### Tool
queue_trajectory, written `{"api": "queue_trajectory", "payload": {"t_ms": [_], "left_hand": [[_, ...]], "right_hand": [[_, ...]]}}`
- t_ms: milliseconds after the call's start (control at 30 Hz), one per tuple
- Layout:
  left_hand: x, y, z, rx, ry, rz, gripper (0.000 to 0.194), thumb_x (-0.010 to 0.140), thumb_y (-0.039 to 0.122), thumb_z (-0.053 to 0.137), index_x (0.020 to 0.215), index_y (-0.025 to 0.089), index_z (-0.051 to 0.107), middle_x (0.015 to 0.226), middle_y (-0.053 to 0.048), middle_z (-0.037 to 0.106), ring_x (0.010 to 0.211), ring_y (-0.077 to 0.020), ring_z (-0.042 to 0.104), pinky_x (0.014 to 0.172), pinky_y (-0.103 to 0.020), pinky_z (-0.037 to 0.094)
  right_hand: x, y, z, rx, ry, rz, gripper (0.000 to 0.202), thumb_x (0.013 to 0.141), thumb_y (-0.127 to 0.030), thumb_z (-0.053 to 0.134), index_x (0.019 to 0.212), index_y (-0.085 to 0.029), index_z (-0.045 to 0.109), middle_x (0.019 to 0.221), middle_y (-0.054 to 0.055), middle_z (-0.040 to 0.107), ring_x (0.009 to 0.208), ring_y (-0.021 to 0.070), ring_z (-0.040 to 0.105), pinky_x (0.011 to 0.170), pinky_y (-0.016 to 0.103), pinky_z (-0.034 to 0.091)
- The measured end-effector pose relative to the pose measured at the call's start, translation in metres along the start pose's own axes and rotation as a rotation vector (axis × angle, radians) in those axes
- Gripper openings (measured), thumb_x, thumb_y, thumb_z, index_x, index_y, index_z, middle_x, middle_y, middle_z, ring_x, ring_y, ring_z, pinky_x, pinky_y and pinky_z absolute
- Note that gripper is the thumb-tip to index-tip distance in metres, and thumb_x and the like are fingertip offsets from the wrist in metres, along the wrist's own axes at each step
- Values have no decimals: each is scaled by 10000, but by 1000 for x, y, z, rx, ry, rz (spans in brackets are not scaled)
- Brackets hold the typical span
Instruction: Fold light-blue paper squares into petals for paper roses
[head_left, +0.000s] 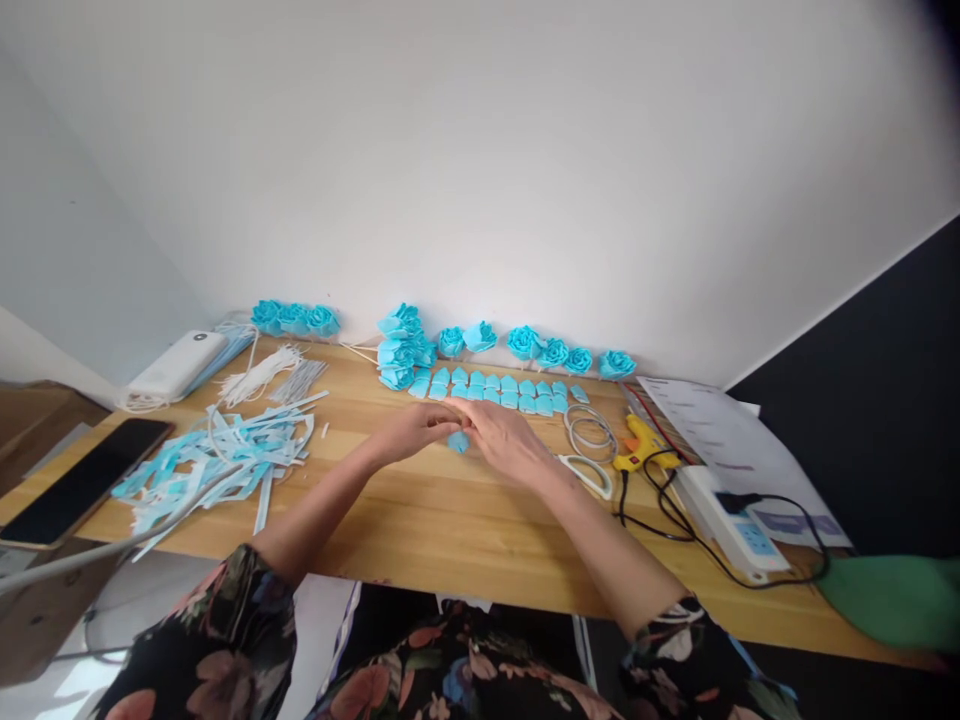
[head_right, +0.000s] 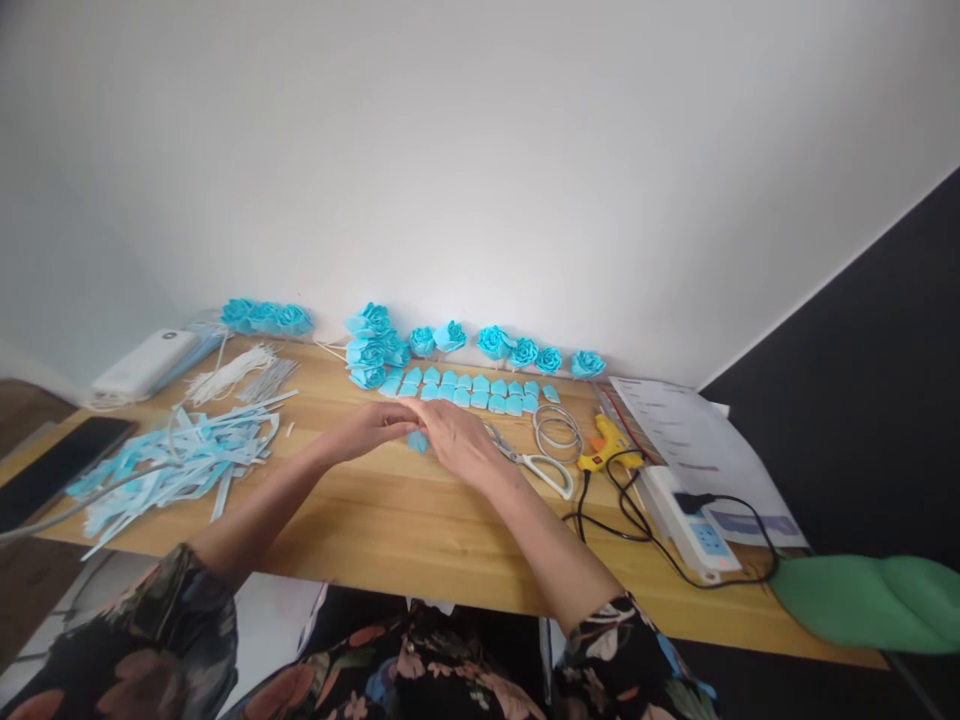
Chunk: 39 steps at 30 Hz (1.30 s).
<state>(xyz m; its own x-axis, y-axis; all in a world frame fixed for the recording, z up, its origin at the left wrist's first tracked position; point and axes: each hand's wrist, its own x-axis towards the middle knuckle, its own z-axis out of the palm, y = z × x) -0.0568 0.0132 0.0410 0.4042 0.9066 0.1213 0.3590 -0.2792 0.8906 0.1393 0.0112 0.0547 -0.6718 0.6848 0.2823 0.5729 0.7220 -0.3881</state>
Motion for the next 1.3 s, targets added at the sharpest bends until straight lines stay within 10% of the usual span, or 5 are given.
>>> {"api": "queue_trajectory", "payload": {"t_ms": [333, 867, 1100, 1300], "left_hand": [[28, 5, 35, -247, 158, -96, 305, 762, 441, 566, 689, 146, 593, 566, 17, 522, 488, -80, 439, 482, -200, 346], [15, 0, 45, -269, -19, -217, 371, 729, 504, 622, 747, 134, 656, 640, -22, 620, 533, -96, 496, 494, -209, 378], [20, -15, 50, -366, 128, -233, 278, 686, 407, 650, 661, 134, 604, 583, 1, 591, 482, -68, 441, 468, -193, 334], [21, -12, 48, -462, 263, -192, 293, 679, 425, 665, 645, 140, 609, 572, 2, 585, 478, -75, 458, 470, -204, 347]], "right_hand": [[-18, 20, -3, 493, 367, 295, 524, 895, -191, 385, 1413, -254, 333, 987, 34, 670, 684, 128, 579, 669, 255, 467], [-31, 29, 18, 383, 413, 268, 506, 844, -180, 502, 1332, -308, 469, 962, 4, 656, 782, 131, 613, 813, 296, 492], [-30, 31, 16, 1068, 538, 402, 566, 875, -366, 538, 1402, -271, 355, 1005, 57, 675, 917, 190, 634, 855, 368, 503], [-28, 28, 20, 1165, 519, 490, 571, 804, -404, 637, 1334, -298, 452, 946, 33, 686, 945, 207, 617, 835, 342, 489]]}}
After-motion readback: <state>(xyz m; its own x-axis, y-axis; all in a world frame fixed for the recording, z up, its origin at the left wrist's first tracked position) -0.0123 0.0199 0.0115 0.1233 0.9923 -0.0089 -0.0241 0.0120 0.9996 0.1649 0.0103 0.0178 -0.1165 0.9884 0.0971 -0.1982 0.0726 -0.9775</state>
